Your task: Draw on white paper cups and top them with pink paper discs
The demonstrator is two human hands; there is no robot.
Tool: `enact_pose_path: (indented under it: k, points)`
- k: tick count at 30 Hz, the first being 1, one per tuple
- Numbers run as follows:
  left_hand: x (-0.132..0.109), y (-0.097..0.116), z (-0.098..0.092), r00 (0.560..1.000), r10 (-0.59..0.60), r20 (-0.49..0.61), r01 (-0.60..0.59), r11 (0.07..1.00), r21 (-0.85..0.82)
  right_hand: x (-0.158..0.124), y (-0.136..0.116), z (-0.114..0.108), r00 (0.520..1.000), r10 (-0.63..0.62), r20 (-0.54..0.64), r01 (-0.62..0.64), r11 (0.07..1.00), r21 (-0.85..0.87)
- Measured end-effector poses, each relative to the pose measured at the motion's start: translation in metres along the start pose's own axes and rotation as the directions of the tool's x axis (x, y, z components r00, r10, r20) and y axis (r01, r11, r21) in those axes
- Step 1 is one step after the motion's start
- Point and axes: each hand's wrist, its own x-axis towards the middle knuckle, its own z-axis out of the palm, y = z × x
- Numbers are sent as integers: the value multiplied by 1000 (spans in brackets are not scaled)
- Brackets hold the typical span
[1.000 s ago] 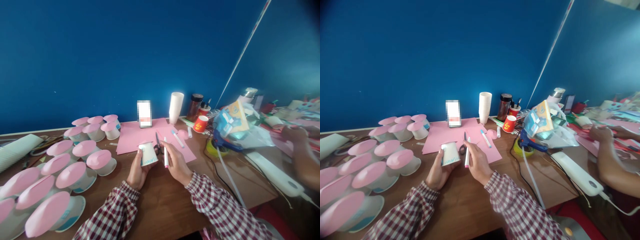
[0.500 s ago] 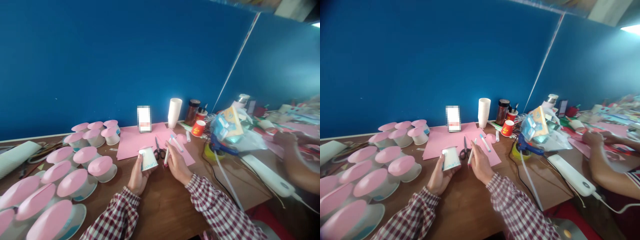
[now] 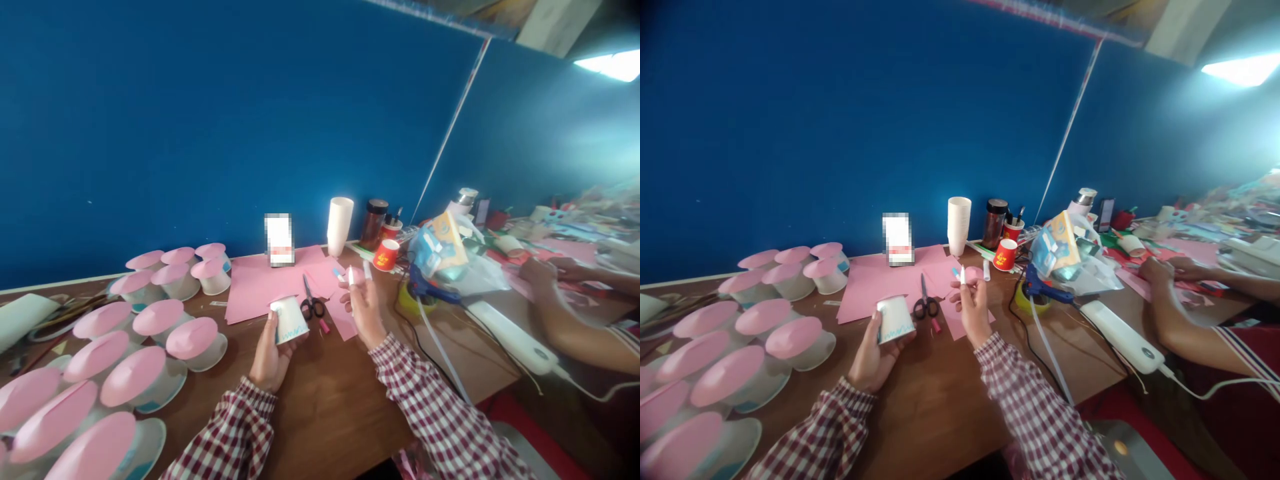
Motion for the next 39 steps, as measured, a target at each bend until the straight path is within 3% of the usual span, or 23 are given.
enact_pose_path:
  k: [5, 7, 9, 11, 13, 16, 19, 24, 27, 30, 35, 37, 39]
  points:
    - [1, -1, -2, 1000, 2, 6, -2, 1000, 15, 2, -1, 0, 998, 38, 50, -39, 999, 25]
    - [3, -3, -4, 1000, 5, -14, -5, 1000, 25, 5, -4, -4, 1000, 19, 13, -19, 1000, -7]
    - [5, -6, -7, 998, 47, -34, -45, 997, 58, 10, -8, -12, 996, -29, -85, 20, 994, -108]
    - [7, -8, -10, 982, 184, -39, -176, 972, 158, 14, -14, -20, 985, -135, -111, 93, 943, -320]
    - [8, -7, -14, 924, 382, 4, -361, 871, 332, 14, -19, -24, 973, -228, 24, 204, 816, -541]
    - [8, -2, -16, 826, 554, 101, -483, 605, 633, 3, -21, -16, 910, -139, 390, 378, 659, -650]
    - [8, 3, -18, 798, 596, 88, -383, 388, 838, -14, -14, -4, 801, -33, 598, 499, 589, -636]
    - [11, 4, -20, 822, 568, 46, -231, 258, 938, -23, 0, -2, 782, -13, 624, 561, 452, -693]
    - [11, 2, -22, 836, 547, 37, -155, 171, 973, -19, 0, -4, 787, -39, 615, 551, 492, -674]
    - [7, -2, -21, 832, 554, 33, -133, 142, 981, -17, -5, -3, 815, -59, 576, 484, 616, -622]
    - [1, -5, -15, 834, 552, -14, -152, 254, 955, -19, -15, 1, 868, -51, 495, 333, 799, -501]
    - [-1, -3, -14, 792, 610, -34, -182, 290, 940, -19, -18, 2, 882, -45, 470, 287, 842, -457]
    - [-4, -1, -14, 669, 741, 46, -291, 204, 935, -20, -21, 3, 891, -27, 453, 228, 889, -397]
